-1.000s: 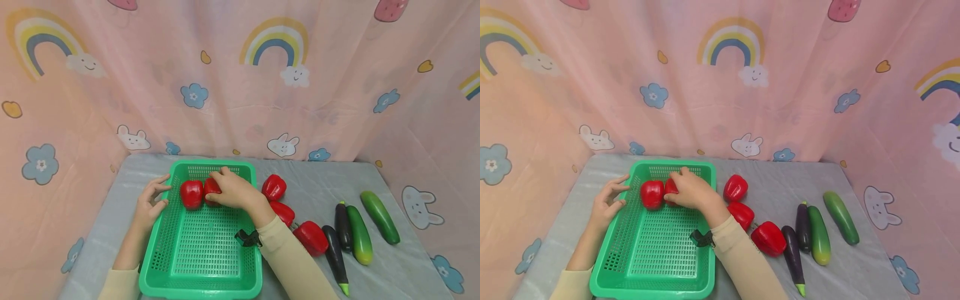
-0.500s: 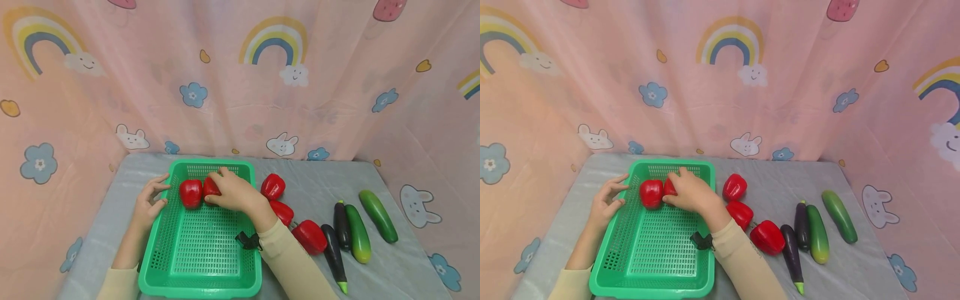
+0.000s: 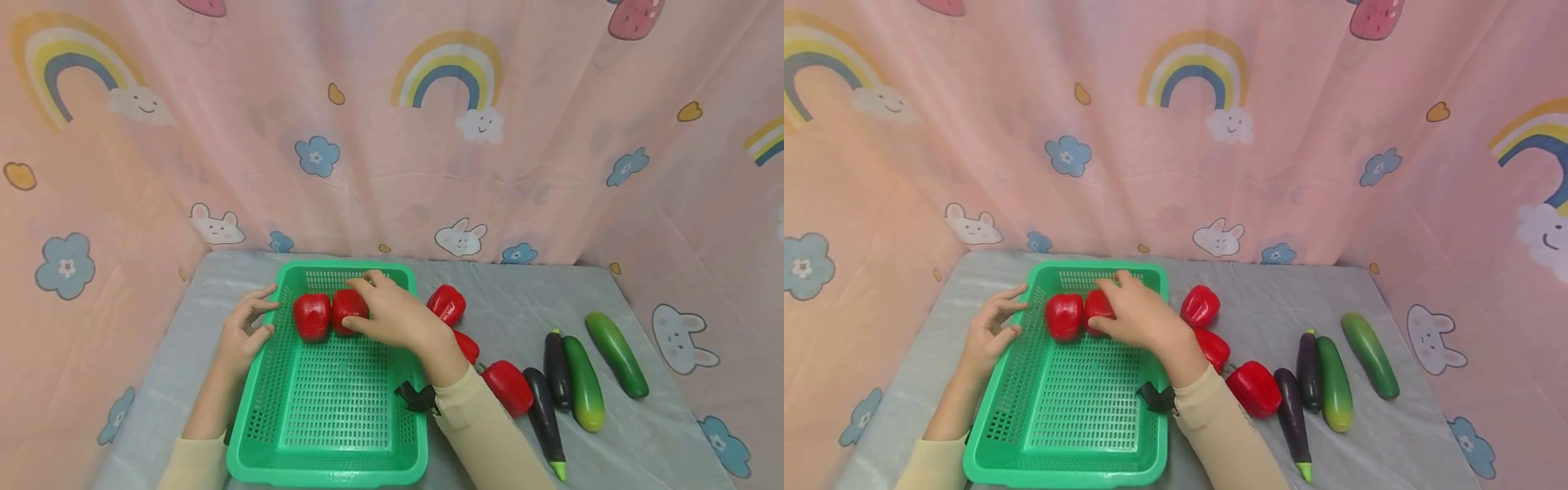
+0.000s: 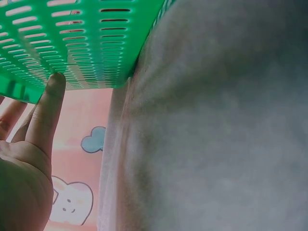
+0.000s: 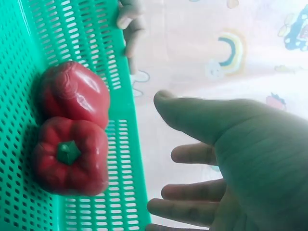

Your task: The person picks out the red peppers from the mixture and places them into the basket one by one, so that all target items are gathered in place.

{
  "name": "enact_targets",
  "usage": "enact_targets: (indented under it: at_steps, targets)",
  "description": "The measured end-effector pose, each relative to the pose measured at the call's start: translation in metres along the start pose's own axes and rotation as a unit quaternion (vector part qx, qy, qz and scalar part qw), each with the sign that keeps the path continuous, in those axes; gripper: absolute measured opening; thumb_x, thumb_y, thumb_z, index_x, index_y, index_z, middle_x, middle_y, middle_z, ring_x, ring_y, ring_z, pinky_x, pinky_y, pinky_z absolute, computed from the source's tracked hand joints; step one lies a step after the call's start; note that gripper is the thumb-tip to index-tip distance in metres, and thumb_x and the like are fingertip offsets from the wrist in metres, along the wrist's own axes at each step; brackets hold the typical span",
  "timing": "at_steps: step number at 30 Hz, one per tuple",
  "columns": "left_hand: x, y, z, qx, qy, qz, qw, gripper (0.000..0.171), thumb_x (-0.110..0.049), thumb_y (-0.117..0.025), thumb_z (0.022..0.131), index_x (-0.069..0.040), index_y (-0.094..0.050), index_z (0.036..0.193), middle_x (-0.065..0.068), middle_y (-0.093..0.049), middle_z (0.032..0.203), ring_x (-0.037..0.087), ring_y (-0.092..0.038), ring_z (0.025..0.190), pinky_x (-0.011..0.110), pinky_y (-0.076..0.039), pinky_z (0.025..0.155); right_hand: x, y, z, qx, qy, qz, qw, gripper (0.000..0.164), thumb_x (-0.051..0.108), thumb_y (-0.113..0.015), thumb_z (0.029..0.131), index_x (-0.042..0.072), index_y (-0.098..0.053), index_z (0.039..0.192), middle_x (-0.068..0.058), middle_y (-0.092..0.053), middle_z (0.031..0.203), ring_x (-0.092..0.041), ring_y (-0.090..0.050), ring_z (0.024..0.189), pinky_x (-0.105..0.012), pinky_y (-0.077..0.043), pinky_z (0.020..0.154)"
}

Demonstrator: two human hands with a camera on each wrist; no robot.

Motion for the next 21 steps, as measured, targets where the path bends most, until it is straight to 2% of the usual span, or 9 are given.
enact_targets:
  at_steps: [4, 15, 21]
  targets:
    - [-0.002, -0.002, 0.001, -0.001, -0.01, -0.005, 0.9999, 0.027, 0.025, -0.057, 0.089, 0.023, -0.062, 0.116, 0.031, -0.055, 0.148, 0.022, -0.062, 0.134, 0.021, -0.055, 0.081, -0.001, 0.005, -0.007, -0.003, 0.006, 0.001, 1.0, 0.073, 0.042, -0.078, 0.1, 0.011, -0.052, 0.162, -0.013, -0.051, 0.157, -0.03, -0.054, 0.14, -0.048, -0.055, 0.108]
    - [-0.002, 0.0, 0.0, 0.001, -0.004, 0.0, 1.0, 0.029, 0.026, -0.055, 0.087, 0.023, -0.062, 0.116, 0.038, -0.052, 0.146, 0.023, -0.063, 0.132, 0.021, -0.055, 0.081, -0.007, 0.013, -0.028, -0.038, 0.01, 0.038, 0.998, 0.076, 0.046, -0.077, 0.1, 0.014, -0.051, 0.163, -0.008, -0.048, 0.161, -0.027, -0.052, 0.143, -0.05, -0.056, 0.106]
    - [-0.004, -0.001, 0.001, 0.002, 0.0, 0.002, 1.0, 0.029, 0.026, -0.056, 0.088, 0.023, -0.062, 0.116, 0.037, -0.052, 0.147, 0.022, -0.063, 0.132, 0.021, -0.055, 0.084, -0.013, 0.017, -0.038, -0.06, 0.015, 0.044, 0.997, 0.074, 0.047, -0.077, 0.1, 0.014, -0.052, 0.162, -0.007, -0.049, 0.161, -0.027, -0.054, 0.142, -0.052, -0.056, 0.106]
Point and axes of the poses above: each hand's wrist, its own z-axis towards the middle knuckle, its own y-axis out of the back of the hand, x = y × z, the point moved 1 cm from there along z, towards the middle knuckle
